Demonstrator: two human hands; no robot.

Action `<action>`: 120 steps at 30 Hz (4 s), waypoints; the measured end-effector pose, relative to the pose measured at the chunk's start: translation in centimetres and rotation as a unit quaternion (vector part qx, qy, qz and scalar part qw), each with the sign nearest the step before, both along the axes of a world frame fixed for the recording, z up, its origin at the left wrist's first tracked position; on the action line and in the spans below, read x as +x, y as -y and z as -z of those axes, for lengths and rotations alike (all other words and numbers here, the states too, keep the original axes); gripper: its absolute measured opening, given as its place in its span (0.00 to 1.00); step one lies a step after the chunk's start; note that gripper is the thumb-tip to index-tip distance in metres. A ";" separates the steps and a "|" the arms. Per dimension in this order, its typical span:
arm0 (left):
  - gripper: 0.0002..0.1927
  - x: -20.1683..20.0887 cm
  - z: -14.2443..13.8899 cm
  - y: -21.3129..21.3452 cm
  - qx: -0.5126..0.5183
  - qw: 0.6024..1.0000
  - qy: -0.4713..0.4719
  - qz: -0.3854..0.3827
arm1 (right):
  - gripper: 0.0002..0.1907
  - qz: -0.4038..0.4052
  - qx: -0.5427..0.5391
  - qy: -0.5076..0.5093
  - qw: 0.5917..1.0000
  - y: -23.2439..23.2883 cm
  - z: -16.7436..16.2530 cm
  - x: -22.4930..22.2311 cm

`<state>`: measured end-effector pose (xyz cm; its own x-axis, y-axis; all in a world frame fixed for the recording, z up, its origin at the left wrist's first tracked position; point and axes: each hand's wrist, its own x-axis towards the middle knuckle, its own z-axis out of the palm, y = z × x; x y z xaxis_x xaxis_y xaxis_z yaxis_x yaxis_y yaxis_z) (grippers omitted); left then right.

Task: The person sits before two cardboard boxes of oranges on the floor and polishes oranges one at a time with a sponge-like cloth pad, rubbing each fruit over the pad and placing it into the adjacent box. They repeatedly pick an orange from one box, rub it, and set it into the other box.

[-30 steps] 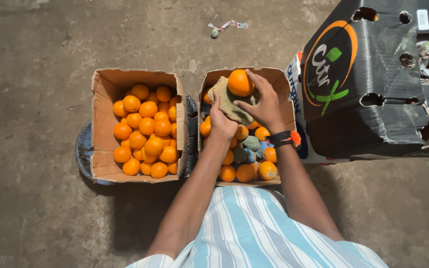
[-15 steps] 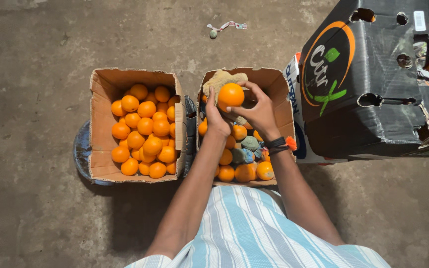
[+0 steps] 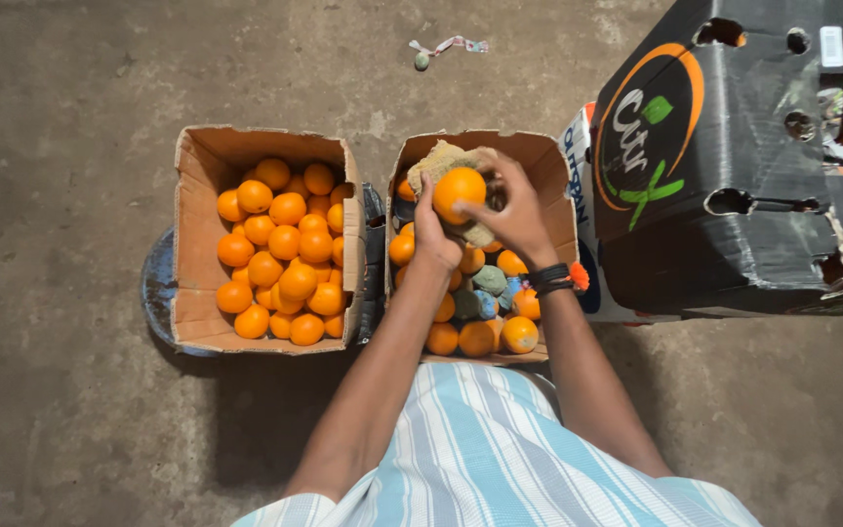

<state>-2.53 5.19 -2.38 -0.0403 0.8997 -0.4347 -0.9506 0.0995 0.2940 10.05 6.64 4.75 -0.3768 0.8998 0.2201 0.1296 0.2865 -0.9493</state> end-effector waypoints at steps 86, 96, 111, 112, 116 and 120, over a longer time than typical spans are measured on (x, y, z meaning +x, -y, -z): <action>0.25 0.2 1.0 -0.3 0.095 0.994 0.046 0.008 | 0.42 0.137 0.240 0.263 0.924 0.7 -0.3 -0.3; 0.28 -0.6 1.0 0.0 0.062 0.998 0.019 0.024 | 0.40 -0.030 0.143 0.168 0.975 -0.7 0.6 2.1; 0.30 -0.5 0.7 0.5 0.068 0.996 0.016 0.056 | 0.35 -0.041 0.190 0.142 0.970 0.0 -0.5 1.2; 0.29 -0.5 0.8 0.5 0.064 0.997 0.008 0.044 | 0.35 -0.024 0.193 0.157 0.968 0.2 -0.5 1.1; 0.27 -0.6 0.7 0.1 0.072 0.997 -0.001 0.024 | 0.37 0.074 0.258 0.190 0.944 0.8 -0.7 0.1; 0.28 -0.6 0.8 0.3 0.071 0.996 0.033 0.037 | 0.36 0.010 0.197 0.094 0.976 0.1 -1.2 0.4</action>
